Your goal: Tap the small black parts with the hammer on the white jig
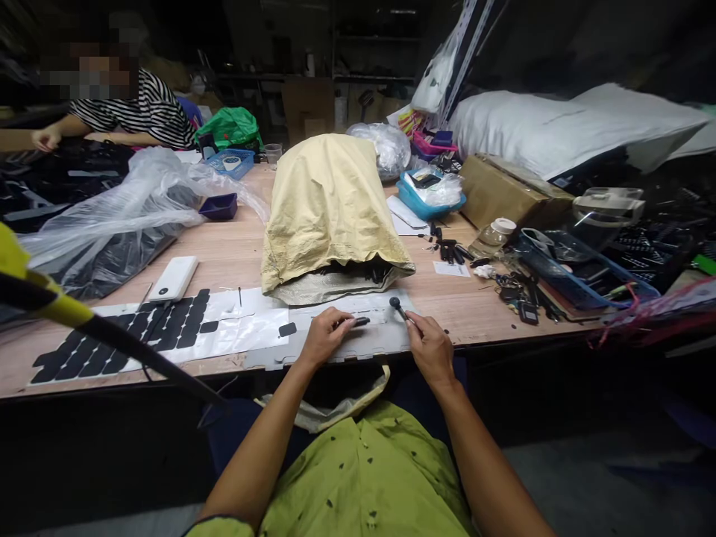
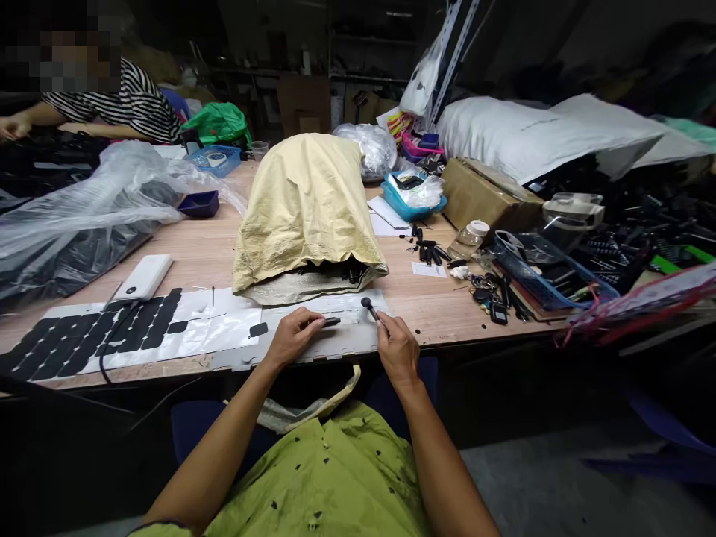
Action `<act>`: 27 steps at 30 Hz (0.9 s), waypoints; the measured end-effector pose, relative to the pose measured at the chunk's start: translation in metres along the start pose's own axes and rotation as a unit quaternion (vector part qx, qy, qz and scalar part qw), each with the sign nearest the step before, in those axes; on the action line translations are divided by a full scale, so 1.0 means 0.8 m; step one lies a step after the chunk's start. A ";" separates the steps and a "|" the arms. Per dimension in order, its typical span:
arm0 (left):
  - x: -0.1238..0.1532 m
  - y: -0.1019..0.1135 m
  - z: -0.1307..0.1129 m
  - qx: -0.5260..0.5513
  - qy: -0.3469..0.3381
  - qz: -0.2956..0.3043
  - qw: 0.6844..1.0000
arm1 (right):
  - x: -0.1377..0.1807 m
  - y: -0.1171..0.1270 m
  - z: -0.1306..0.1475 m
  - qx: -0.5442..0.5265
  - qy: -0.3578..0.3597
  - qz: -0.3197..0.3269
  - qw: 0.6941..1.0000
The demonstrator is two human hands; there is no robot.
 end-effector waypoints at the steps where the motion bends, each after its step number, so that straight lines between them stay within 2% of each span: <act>1: 0.012 0.004 -0.005 0.018 -0.002 0.021 1.000 | 0.000 0.002 -0.002 0.023 -0.001 -0.006 1.000; 4: 0.057 0.008 -0.015 0.031 -0.002 0.112 0.993 | 0.001 0.004 -0.004 0.080 0.021 -0.014 0.996; 6: 0.090 0.005 -0.011 -0.012 0.016 0.153 0.988 | 0.004 0.002 -0.001 0.111 0.046 -0.013 0.993; 9: 0.130 -0.003 0.014 -0.115 0.077 0.154 0.978 | 0.008 -0.001 0.005 0.143 0.070 -0.014 0.987; 11: 0.149 -0.008 0.034 -0.180 0.144 0.145 0.962 | 0.009 -0.002 0.007 0.150 0.072 -0.014 0.986; 13: 0.160 -0.011 0.050 -0.234 0.222 0.149 0.935 | 0.009 -0.002 0.007 0.149 0.069 -0.009 0.986; 15: 0.163 -0.010 0.052 -0.250 0.265 0.163 0.917 | 0.006 -0.002 0.005 0.142 0.060 0.003 0.988; 16: 0.160 -0.009 0.046 -0.235 0.261 0.177 0.920 | 0.004 -0.002 0.003 0.136 0.054 0.010 0.989; 18: 0.146 -0.007 0.024 -0.156 0.209 0.217 0.941 | 0.000 -0.003 -0.002 0.126 0.035 0.026 0.991; 20: 0.121 -0.002 -0.002 -0.060 0.145 0.245 0.957 | -0.004 -0.005 -0.006 0.117 0.017 0.039 0.992; 21: 0.104 0.004 -0.011 -0.027 0.123 0.239 0.963 | -0.005 -0.005 -0.007 0.114 0.012 0.043 0.993; 22: 0.082 0.011 -0.017 -0.015 0.108 0.213 0.971 | -0.005 -0.006 -0.007 0.112 0.009 0.044 0.993; 24: 0.032 0.027 -0.017 -0.045 0.093 0.117 0.988 | -0.005 -0.007 -0.006 0.114 0.015 0.037 0.993; 27: -0.043 0.045 0.003 -0.143 0.122 -0.023 0.982 | -0.002 -0.009 -0.001 0.123 0.034 0.022 0.992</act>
Point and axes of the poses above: each hand's wrist, its own x-axis away from the middle knuckle, its own y-axis out of the back of the hand, z = x × y, the point moved 4 cm from there along -x, towards the middle knuckle, and after that the axes turned 7 degrees about z, right-handed, at the moved point
